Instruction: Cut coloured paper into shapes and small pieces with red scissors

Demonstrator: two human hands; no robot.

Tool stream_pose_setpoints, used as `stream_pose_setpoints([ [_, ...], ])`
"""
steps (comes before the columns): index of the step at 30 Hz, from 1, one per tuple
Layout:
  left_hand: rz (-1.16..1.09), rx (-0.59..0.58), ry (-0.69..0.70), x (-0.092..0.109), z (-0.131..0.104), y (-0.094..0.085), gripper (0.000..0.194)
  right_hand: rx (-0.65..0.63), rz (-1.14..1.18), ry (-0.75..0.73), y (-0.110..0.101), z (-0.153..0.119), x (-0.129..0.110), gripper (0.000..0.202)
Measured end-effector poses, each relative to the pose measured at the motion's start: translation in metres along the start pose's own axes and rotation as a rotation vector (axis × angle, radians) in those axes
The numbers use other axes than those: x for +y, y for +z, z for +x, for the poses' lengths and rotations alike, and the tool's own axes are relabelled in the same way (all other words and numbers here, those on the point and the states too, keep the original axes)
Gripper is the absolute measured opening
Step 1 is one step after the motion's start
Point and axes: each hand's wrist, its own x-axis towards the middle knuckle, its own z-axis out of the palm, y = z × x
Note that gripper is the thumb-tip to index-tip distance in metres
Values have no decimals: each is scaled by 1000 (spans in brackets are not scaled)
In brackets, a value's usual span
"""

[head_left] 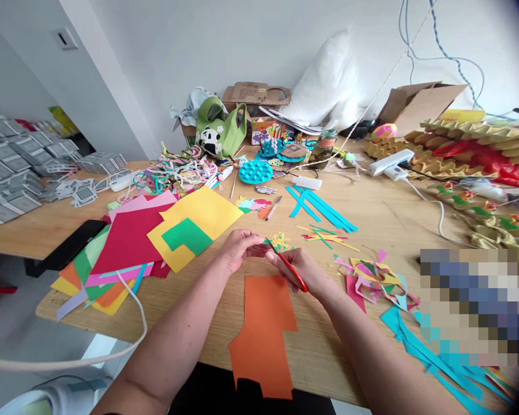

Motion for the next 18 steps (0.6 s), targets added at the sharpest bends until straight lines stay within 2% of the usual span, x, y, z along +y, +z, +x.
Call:
stream_pose_setpoints([
  [13,-52,25,23,-1,-1,3,19,6,36,52,-1,5,2,55],
  [18,-148,92,48,-10,1,10,15,37,55,63,0,5,1,55],
])
